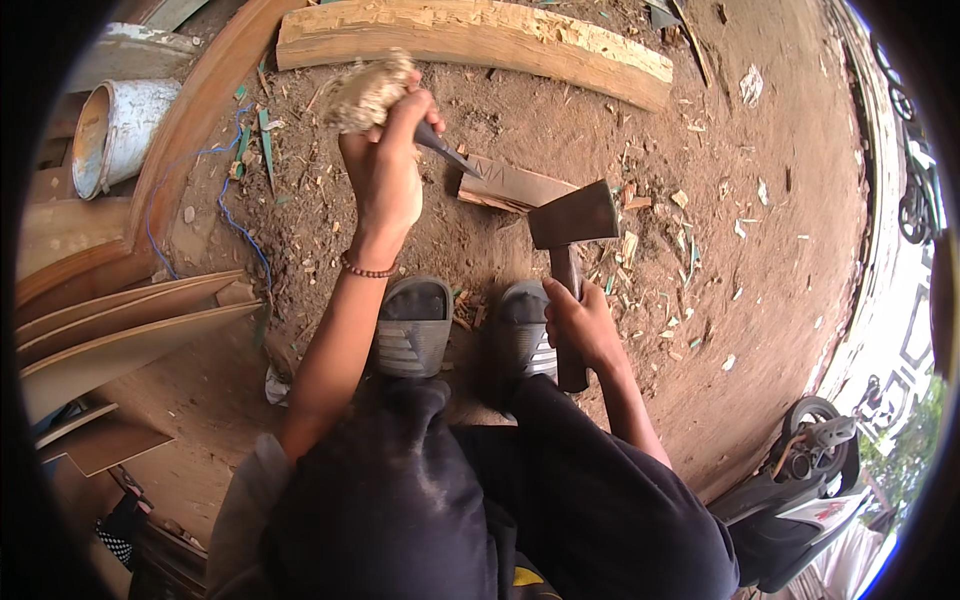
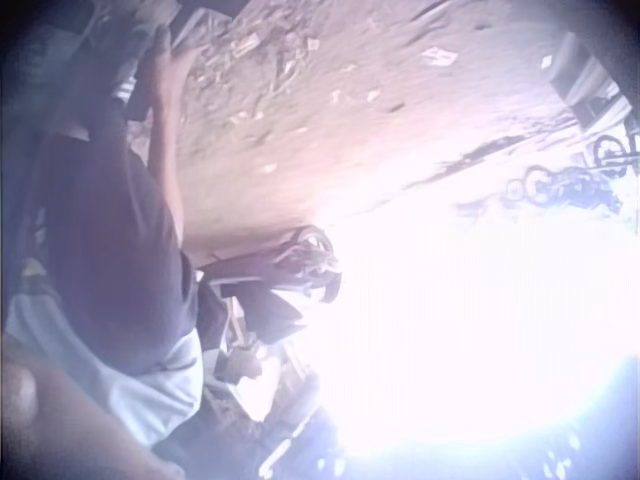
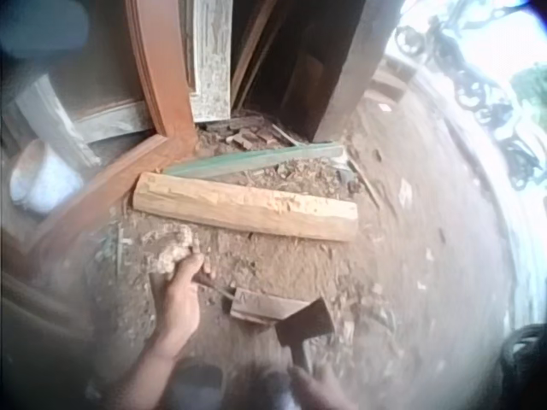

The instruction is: The person uses a small axe to repeatedly strike a small piece of wood held in the left hand, creating wood shavings. The person occasionally repositions the wood and continues striking it.

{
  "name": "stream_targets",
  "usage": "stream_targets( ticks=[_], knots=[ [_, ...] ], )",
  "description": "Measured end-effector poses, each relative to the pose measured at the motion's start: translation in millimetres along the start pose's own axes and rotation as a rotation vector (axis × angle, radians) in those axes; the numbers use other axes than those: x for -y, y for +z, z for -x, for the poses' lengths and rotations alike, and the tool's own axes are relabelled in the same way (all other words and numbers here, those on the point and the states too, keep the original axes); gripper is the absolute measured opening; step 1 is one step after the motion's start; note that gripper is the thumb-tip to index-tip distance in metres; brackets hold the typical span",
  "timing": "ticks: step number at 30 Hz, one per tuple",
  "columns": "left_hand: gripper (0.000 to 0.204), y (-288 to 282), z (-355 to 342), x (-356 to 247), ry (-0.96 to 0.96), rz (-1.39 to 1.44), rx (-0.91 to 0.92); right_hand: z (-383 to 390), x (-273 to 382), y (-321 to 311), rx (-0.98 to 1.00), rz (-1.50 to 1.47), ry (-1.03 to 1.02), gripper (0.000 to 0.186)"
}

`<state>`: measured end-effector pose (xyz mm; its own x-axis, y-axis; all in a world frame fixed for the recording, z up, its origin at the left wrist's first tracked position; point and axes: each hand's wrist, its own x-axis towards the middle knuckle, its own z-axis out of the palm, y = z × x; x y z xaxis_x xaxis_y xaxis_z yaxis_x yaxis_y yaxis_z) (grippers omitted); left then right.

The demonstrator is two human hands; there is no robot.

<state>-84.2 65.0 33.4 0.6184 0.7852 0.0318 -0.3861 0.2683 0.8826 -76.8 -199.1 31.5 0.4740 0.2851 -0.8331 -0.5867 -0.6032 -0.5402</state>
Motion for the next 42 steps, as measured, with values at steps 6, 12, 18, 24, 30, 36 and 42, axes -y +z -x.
stream_targets(
  ticks=[6, 12, 18, 24, 30, 36, 42],
  knots=[
    [0.019, 15.4, -0.5, 14.1, 0.077, -0.334, 0.260, 0.1, 4.1, -2.6, -0.011, 0.048, 0.023, 0.035],
    [0.024, 44.8, -2.1, 34.2, 0.154, -0.384, 0.279, -3.0, 1.2, -4.6, -0.002, 0.082, -0.008, 0.037],
    [0.022, 44.7, -3.3, 44.4, 0.119, -0.577, 0.341, -1.9, 1.9, -5.6, -0.007, 0.103, -0.005, 0.038],
    [0.019, 47.0, -2.5, 47.1, 0.075, -0.348, 0.315, -2.3, 3.6, -6.8, 0.007, 0.102, 0.013, 0.038],
    [0.031, 34.3, -10.0, 47.0, -0.293, -0.392, 0.268, -1.8, 5.7, -7.8, -0.006, 0.108, 0.005, 0.036],
    [0.042, 23.4, -23.8, 66.1, -0.357, -0.052, 0.385, -1.6, 7.0, -7.9, 0.006, 0.083, 0.025, 0.036],
    [0.032, 29.5, -13.8, 63.6, -0.078, -0.342, 0.313, -0.6, 7.8, -7.8, 0.003, 0.091, 0.006, 0.037]
  ],
)
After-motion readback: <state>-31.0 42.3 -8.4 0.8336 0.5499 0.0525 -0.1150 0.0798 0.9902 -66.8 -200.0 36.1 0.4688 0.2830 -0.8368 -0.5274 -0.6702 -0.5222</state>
